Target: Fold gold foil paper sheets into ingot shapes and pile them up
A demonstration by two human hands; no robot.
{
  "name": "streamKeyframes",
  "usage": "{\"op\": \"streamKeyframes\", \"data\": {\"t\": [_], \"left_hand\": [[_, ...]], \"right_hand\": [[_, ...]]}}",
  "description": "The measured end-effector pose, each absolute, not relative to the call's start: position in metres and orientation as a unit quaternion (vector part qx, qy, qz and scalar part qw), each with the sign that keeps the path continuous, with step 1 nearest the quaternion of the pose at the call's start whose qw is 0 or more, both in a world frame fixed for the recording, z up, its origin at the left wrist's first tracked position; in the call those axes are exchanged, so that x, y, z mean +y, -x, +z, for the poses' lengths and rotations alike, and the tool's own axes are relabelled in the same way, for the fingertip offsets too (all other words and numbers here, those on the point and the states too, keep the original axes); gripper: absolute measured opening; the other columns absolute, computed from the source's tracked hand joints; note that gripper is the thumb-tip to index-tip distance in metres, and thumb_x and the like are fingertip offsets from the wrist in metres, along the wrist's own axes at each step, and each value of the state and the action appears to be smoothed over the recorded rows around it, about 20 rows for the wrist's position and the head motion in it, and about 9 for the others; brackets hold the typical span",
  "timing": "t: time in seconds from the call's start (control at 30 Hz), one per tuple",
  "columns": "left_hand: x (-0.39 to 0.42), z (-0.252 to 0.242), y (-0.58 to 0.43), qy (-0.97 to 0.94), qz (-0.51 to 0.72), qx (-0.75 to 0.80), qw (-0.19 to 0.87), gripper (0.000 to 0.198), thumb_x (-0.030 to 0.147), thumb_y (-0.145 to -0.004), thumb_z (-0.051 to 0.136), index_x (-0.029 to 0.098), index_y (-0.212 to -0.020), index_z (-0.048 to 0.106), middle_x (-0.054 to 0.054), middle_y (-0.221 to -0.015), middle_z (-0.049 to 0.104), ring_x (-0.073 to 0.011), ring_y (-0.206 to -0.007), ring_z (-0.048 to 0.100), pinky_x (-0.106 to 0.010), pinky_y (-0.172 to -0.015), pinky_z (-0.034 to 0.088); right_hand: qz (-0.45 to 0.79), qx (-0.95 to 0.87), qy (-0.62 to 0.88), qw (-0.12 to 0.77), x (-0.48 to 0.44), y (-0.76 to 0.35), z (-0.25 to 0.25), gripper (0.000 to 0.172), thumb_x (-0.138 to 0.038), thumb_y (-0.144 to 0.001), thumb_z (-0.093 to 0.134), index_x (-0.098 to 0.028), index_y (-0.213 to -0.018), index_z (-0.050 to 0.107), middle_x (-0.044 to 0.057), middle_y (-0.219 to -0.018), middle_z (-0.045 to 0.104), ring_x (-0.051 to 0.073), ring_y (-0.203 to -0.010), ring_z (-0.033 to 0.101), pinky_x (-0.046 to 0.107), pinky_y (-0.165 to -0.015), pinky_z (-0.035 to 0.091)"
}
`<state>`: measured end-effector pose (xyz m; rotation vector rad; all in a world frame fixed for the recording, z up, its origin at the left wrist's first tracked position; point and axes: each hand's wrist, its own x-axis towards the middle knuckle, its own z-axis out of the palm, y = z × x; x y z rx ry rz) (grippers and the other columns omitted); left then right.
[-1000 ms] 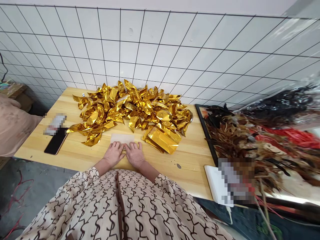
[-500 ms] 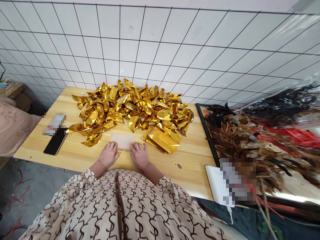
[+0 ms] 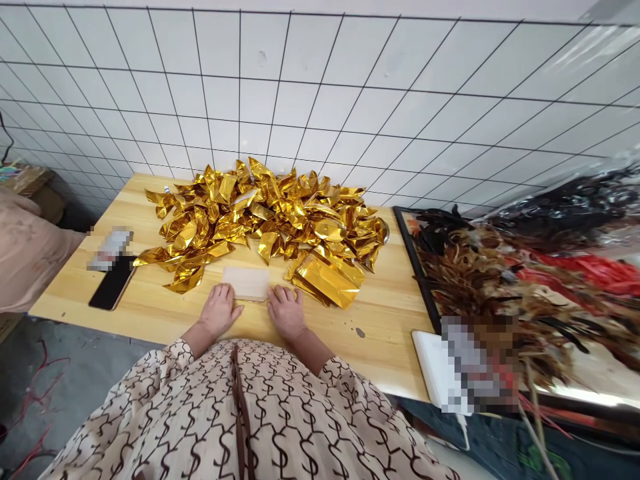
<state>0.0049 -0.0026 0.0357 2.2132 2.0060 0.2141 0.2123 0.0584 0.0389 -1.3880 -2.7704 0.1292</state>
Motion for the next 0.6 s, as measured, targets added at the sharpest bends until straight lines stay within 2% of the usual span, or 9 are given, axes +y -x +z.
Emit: {"op": "streamKeyframes", "data": {"t": [0.17, 0.4, 0.6], "left_hand": [[0.006, 0.049, -0.024, -0.766, 0.061, 0.631, 0.107, 0.045, 0.036, -0.088, 0.050, 0.013, -0.127, 0.046, -0.015, -0.121, 0.052, -0.0283, -0.113, 0.046, -0.043, -0.101, 0.035], [0.013, 0.066, -0.035, -0.776, 0.000, 0.620, 0.114, 0.041, 0.036, -0.088, 0.052, 0.015, -0.124, 0.049, -0.014, -0.122, 0.053, -0.0277, -0.112, 0.047, -0.041, -0.096, 0.039], [0.012, 0.062, -0.033, -0.774, 0.015, 0.622, 0.117, 0.043, 0.035, -0.087, 0.053, 0.017, -0.126, 0.048, -0.013, -0.123, 0.052, -0.0276, -0.113, 0.046, -0.041, -0.096, 0.038]], "right_hand": [[0.042, -0.893, 0.448, 0.018, 0.059, -0.213, 0.035, 0.041, -0.024, -0.090, 0.041, -0.023, -0.130, 0.053, 0.012, -0.123, 0.056, 0.029, -0.113, 0.043, 0.050, -0.104, 0.023], [0.040, -0.892, 0.451, 0.015, 0.059, -0.211, 0.042, 0.038, -0.025, -0.091, 0.041, -0.021, -0.125, 0.056, 0.013, -0.122, 0.057, 0.028, -0.112, 0.045, 0.049, -0.103, 0.024], [0.044, -0.895, 0.443, 0.021, 0.054, -0.196, 0.054, 0.039, -0.032, -0.092, 0.042, -0.018, -0.126, 0.056, 0.016, -0.124, 0.056, 0.029, -0.114, 0.044, 0.051, -0.104, 0.021]]}}
